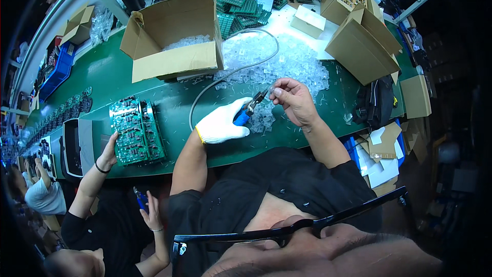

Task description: The person puts on a glove, picks up a pair of pliers, and trims small plastic pieces one by one using the pliers.

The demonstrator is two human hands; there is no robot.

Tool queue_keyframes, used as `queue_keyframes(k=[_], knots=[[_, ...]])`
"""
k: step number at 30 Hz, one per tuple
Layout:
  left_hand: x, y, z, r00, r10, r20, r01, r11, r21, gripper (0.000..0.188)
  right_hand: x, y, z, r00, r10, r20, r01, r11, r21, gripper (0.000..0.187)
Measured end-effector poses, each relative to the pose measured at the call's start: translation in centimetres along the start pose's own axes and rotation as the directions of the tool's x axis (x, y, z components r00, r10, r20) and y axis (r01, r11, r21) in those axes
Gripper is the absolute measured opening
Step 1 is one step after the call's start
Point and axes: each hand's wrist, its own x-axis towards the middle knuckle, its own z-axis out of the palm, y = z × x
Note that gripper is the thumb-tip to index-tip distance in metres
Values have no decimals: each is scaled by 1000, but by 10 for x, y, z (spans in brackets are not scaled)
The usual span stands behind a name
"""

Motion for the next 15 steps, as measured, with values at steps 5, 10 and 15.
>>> queue_keyframes(k=[5,10,15], knots=[[-1,4,-3,999,-8,54,10,999,-41,98,-3,6,0,1000,-14,-11,14,1000,-23,21],[-2,-1,1,999,21,26,-20,1000,-11,98,-5,4,9,1000,-31,-3,30,988,-152,25],[-2,17,2,996,-86,-1,86,996,33,77,-4,7,8,997,-60,-38,52,981,-186,26]])
